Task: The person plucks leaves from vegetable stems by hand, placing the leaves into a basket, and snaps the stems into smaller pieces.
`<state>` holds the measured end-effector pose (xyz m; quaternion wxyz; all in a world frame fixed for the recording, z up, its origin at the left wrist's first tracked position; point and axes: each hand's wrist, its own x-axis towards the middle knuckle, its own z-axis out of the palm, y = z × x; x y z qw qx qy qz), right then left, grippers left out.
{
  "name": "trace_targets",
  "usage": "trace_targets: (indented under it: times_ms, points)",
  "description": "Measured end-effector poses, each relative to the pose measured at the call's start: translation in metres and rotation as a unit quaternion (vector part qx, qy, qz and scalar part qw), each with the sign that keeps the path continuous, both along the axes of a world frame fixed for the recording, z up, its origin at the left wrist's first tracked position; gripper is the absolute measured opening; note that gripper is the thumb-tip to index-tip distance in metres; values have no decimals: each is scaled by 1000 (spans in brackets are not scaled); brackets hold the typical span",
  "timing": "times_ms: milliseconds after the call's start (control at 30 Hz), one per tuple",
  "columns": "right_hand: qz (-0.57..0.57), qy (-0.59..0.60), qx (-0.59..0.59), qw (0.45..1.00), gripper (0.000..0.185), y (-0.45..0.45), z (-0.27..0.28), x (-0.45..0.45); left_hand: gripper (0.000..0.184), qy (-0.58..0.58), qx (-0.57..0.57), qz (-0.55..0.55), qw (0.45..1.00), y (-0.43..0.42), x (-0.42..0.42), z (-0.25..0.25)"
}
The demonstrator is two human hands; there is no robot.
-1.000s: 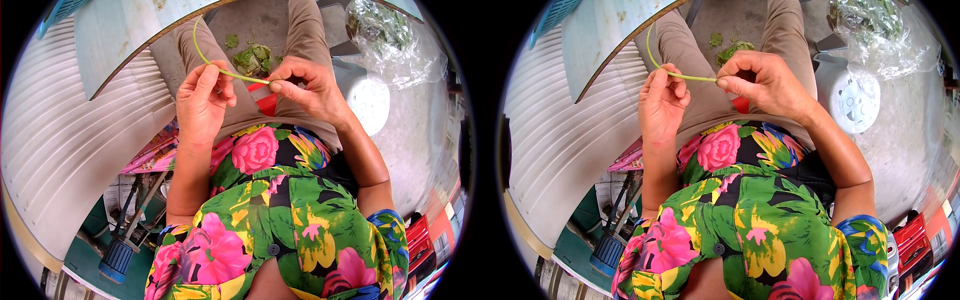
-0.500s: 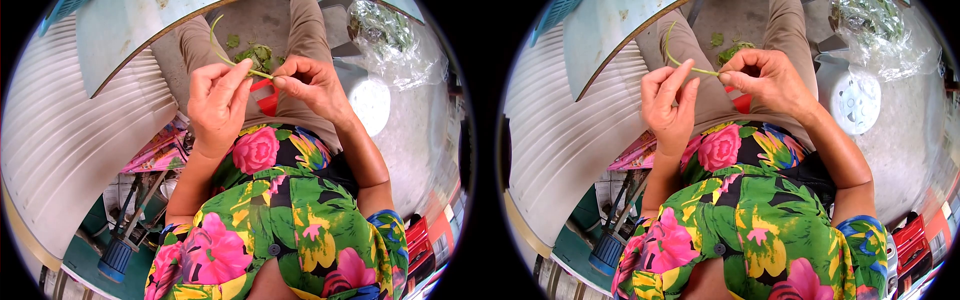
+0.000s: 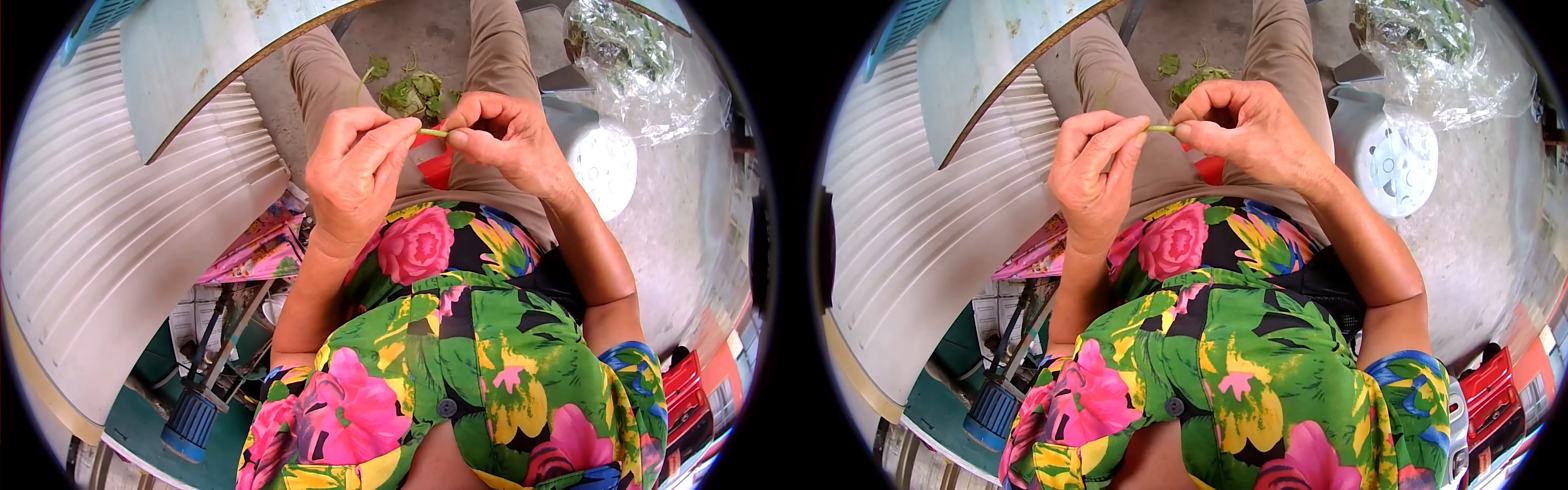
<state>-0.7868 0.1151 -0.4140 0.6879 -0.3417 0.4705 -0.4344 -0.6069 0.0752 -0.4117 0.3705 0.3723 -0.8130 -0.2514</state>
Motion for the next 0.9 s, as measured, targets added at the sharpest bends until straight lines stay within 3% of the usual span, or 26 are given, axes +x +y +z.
trace_targets:
  times_ms: [267, 567, 633, 900]
  points:
    - [-5, -45, -26, 999, 5, 1, -3, -1, 19, 42, 74, -6, 996, 4, -1, -1]
    - [0, -150, 31, 988, 6, 5, -14, 10, 16, 115, 212, -36, 970, 11, -1, -1]
    - [2, -113, 18, 993, 8, 3, -13, 8, 12, 230, 352, -46, 906, 13, -3, 3]
    - [-10, -77, 3, 997, 9, 1, -10, 1, 10, 374, 489, -13, 788, 2, 11, -3]
